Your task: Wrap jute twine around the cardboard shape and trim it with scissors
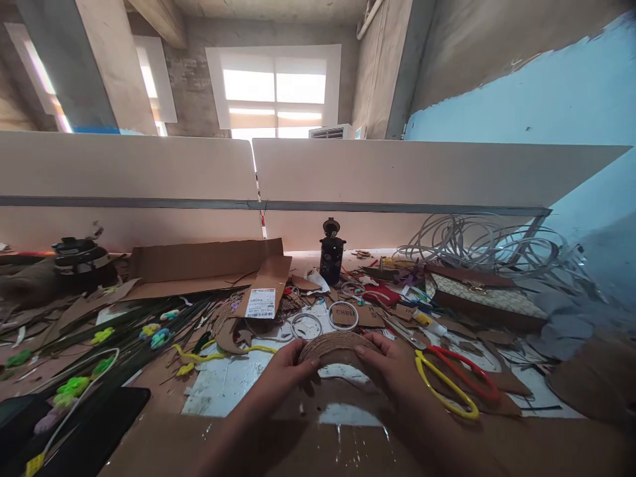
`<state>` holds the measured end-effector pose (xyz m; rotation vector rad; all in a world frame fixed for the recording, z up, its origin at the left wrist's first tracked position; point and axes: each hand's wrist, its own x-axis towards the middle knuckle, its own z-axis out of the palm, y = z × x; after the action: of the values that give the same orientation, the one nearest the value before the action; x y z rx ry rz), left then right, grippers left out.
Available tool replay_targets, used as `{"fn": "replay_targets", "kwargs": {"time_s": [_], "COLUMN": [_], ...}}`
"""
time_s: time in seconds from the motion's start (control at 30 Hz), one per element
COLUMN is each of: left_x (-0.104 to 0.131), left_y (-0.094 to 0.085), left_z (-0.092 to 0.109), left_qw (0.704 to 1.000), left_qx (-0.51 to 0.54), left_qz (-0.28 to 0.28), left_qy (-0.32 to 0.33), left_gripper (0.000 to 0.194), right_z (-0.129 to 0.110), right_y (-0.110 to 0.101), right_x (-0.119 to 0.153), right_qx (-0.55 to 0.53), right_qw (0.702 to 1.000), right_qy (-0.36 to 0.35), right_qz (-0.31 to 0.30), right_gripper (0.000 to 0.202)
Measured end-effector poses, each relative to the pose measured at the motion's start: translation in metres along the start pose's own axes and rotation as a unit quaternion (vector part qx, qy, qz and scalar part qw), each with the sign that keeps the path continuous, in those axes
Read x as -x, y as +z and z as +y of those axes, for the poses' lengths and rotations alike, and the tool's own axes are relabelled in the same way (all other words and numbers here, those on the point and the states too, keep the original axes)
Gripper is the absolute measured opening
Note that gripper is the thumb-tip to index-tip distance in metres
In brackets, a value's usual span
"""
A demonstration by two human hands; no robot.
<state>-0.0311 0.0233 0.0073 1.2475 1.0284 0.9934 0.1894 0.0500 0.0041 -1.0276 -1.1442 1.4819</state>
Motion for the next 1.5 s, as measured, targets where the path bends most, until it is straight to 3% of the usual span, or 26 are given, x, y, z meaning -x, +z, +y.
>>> {"fn": "replay_targets", "kwargs": {"time_s": [0.17,0.33,0.53,0.6,0.67,0.73,0.8,0.9,1.0,1.1,1.2,1.27,1.37,1.5], "left_x": [-0.004,-0.007,-0.009,-0.008,-0.007,-0.007,-0.007,-0.008,-0.011,-0.013,-0.015,-0.016,-0.017,-0.016], "left_y": [-0.001,-0.003,-0.016,-0.023,-0.031,-0.038,-0.044,-0.049,-0.051,-0.054,-0.056,-0.057,-0.057,-0.055], "left_z": [-0.005,-0.008,-0.006,-0.003,0.001,0.006,0.01,0.012,0.01,0.007,0.006,0.005,0.006,0.008], "left_qw": [1.0,0.999,0.993,0.988,0.981,0.972,0.962,0.952,0.949,0.947,0.951,0.95,0.949,0.947], "left_qx": [0.015,0.019,0.071,0.097,0.121,0.15,0.18,0.209,0.206,0.198,0.198,0.197,0.197,0.197], "left_qz": [0.014,0.026,0.078,0.11,0.147,0.18,0.204,0.223,0.237,0.253,0.239,0.241,0.245,0.25], "left_qy": [0.02,-0.012,-0.051,-0.045,-0.023,-0.008,-0.003,-0.013,-0.02,-0.017,-0.005,-0.011,-0.026,-0.029], "left_gripper": [0.037,0.044,0.044,0.038,0.033,0.028,0.021,0.012,0.007,0.011,0.011,0.008,0.005,0.005], "right_z": [-0.003,0.0,0.007,0.012,0.017,0.022,0.026,0.025,0.011,-0.013,-0.034,-0.04,-0.04,-0.037], "right_y": [0.0,-0.004,-0.01,-0.012,-0.012,-0.01,-0.006,0.001,-0.001,-0.023,-0.06,-0.084,-0.105,-0.107], "right_x": [0.001,-0.003,-0.01,-0.012,-0.014,-0.012,-0.008,-0.002,-0.003,-0.01,-0.012,-0.01,-0.008,-0.009], "right_qx": [0.018,0.01,-0.016,0.026,0.113,0.244,0.389,0.525,0.536,0.57,0.65,0.668,0.676,0.685], "right_qw": [1.0,1.0,0.998,0.998,0.993,0.967,0.911,0.836,0.829,0.813,0.752,0.731,0.717,0.709], "right_qy": [-0.01,-0.015,0.011,0.016,-0.009,-0.057,-0.111,-0.13,-0.112,-0.118,-0.063,-0.015,0.025,0.036], "right_qz": [0.001,-0.002,0.054,0.063,0.029,-0.032,-0.074,-0.09,-0.11,-0.03,0.096,0.139,0.167,0.166], "right_gripper": [0.042,0.046,0.049,0.051,0.047,0.033,0.02,0.023,0.015,0.018,0.024,0.028,0.032,0.036]}}
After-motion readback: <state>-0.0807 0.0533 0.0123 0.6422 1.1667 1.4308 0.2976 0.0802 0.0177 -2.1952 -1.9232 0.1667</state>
